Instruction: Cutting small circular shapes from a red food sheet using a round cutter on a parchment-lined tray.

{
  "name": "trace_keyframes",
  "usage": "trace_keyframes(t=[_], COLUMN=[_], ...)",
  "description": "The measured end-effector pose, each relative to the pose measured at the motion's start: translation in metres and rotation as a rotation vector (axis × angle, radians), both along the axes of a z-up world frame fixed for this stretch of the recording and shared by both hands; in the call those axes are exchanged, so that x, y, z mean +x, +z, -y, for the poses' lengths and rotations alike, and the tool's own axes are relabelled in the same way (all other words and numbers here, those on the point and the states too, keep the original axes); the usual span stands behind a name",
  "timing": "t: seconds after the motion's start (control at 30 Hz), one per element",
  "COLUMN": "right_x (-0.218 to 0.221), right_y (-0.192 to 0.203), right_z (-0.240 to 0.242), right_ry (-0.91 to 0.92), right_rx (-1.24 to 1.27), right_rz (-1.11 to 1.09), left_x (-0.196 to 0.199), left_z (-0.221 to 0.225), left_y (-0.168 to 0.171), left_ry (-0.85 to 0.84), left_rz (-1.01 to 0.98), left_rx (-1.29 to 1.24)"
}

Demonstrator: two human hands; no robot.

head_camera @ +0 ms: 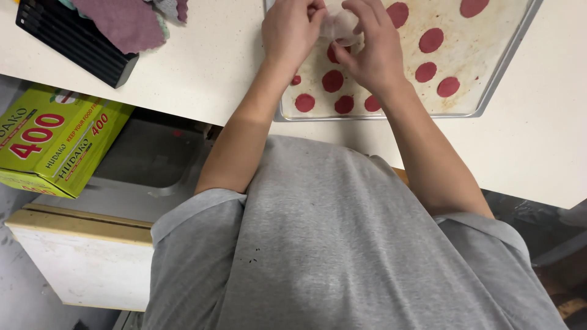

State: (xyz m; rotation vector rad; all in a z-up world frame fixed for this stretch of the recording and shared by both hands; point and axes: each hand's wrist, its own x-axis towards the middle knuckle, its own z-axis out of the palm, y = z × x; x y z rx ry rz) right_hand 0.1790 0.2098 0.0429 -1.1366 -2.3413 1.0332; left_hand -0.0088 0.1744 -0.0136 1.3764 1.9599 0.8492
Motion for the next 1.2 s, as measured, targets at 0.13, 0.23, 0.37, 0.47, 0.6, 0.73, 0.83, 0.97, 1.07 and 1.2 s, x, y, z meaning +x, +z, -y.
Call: trace_keyframes(t=[0.13, 0.23, 0.37, 0.47, 0.6, 0.73, 0.83, 0.97, 1.07, 1.2], right_x=[-0.008, -0.008, -0.008, -0.008, -0.009, -0.011, -0.011, -0.011, -0.011, -0.010], right_y=[-0.004, -0.009, -0.013, -0.015, -0.017, -0.017, -0.021, -0.029, -0.031, -0.034], right_z=[-0.005, -0.007, -0.007, -0.006, -0.006, -0.006, -0.006, -0.005, -0.005, -0.005], right_ry=[0.014, 0.041, 0.073, 0.080, 0.090, 0.100, 0.104, 0.108, 0.112, 0.116], right_rx=[-0.027, 0.020, 0.068, 0.083, 0.098, 0.120, 0.134, 0.165, 0.175, 0.185], right_rz=[0.034, 0.046, 0.067, 0.078, 0.094, 0.084, 0.076, 0.092, 0.101, 0.096], left_x=[0.001, 0.000, 0.001, 0.002, 0.001, 0.000, 0.000, 0.000, -0.002, -0.002], left_z=[-0.001, -0.004, -0.005, -0.008, -0.009, -0.010, -0.011, -0.013, -0.013, -0.014], left_y=[-0.012, -0.005, -0.006, -0.009, -0.013, -0.017, -0.021, -0.023, -0.022, -0.022], left_ry=[-0.003, -0.019, -0.054, -0.076, -0.105, -0.105, -0.107, -0.126, -0.135, -0.136], left_rz=[-0.084, -0.131, -0.211, -0.234, -0.245, -0.251, -0.305, -0.334, -0.350, -0.351], left_rx=[0.033, 0.010, 0.111, 0.108, 0.109, 0.112, 0.134, 0.099, 0.076, 0.067])
